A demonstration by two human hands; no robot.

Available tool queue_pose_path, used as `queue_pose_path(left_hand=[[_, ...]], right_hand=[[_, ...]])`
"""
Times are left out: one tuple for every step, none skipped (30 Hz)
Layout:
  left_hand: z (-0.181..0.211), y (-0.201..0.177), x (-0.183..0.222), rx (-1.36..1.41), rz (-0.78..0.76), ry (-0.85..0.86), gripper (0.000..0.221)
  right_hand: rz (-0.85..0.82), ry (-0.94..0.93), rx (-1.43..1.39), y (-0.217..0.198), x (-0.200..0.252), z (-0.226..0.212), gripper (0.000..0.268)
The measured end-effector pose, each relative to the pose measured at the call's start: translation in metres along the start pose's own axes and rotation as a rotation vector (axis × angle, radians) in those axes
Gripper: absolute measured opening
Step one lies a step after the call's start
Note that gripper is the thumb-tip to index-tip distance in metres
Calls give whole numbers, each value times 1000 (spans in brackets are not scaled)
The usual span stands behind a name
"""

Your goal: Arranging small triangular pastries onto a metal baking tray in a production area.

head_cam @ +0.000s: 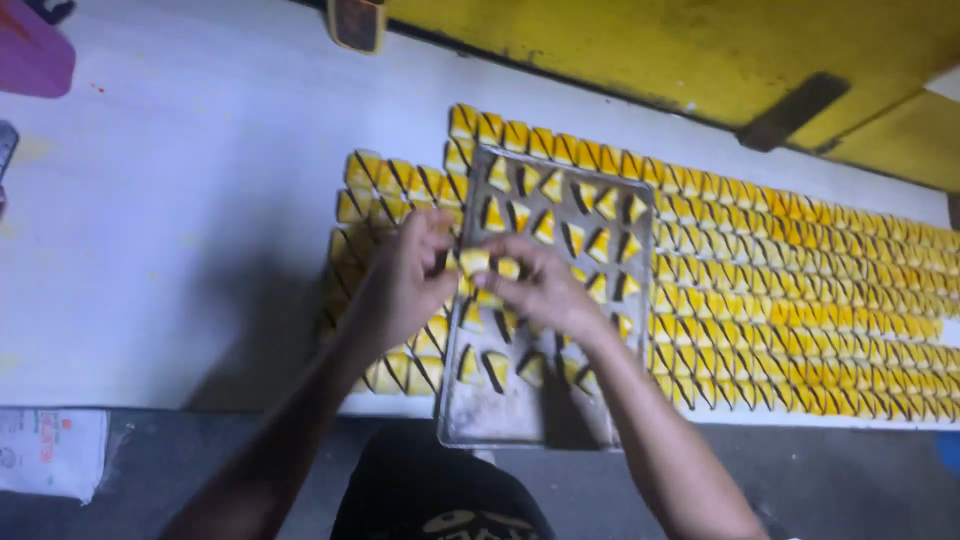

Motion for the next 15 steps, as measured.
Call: queue_pose_path(left_hand=[[-3, 19, 26, 28, 13, -33, 54], [-15, 37, 49, 16, 10, -31, 54], [-36, 52, 74, -33, 3, -180, 53], [-58, 66, 100, -81, -2, -328, 52], [-69, 72, 117, -89, 13, -331, 52], [-78, 73, 134, -135, 71, -277, 46], [-85, 75, 149, -176, 132, -218, 41], [-89, 78, 166, -180, 149, -216, 41], [-86, 78, 179, -233, 187, -146, 44], [-84, 76, 192, -287, 224, -77, 46], [-84, 83, 191, -291, 233, -76, 46], [-79, 90, 188, -313, 225, 42, 43], [-74, 97, 187, -332, 214, 156, 40], [-75, 99, 183, -333, 221, 153, 40], [-81, 101, 173, -357, 172, 62, 40]], right_hand=[[-8, 45, -44, 6, 29, 5, 33], [-1, 42, -53, 10, 59, 14, 33], [-44, 128, -65, 20, 89, 29, 32], [-87, 214, -77, 30, 118, 43, 30], [-95, 201, -84, 33, 143, 63, 30], [-44, 347, -146, 34, 168, 91, 30], [8, 489, -199, 34, 193, 120, 31], [-1, 473, -198, 33, 210, 116, 31], [-10, 504, -183, 31, 226, 114, 30], [-19, 535, -168, 31, 240, 111, 29], [-23, 526, -168, 36, 243, 113, 29], [-51, 479, -136, 43, 242, 113, 30], [-80, 436, -102, 52, 242, 113, 30], [-86, 432, -101, 54, 235, 106, 30], [-87, 404, 27, 55, 224, 97, 32]])
Point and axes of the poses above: each hand's wrist, its own x-axis away from the middle knuckle, its own y-axis out of the palm, z = x × y, the point moved 6 cm from there along -x, towards the middle knuckle, and after that the axes turned 14 degrees about x, right-handed, at the moved point
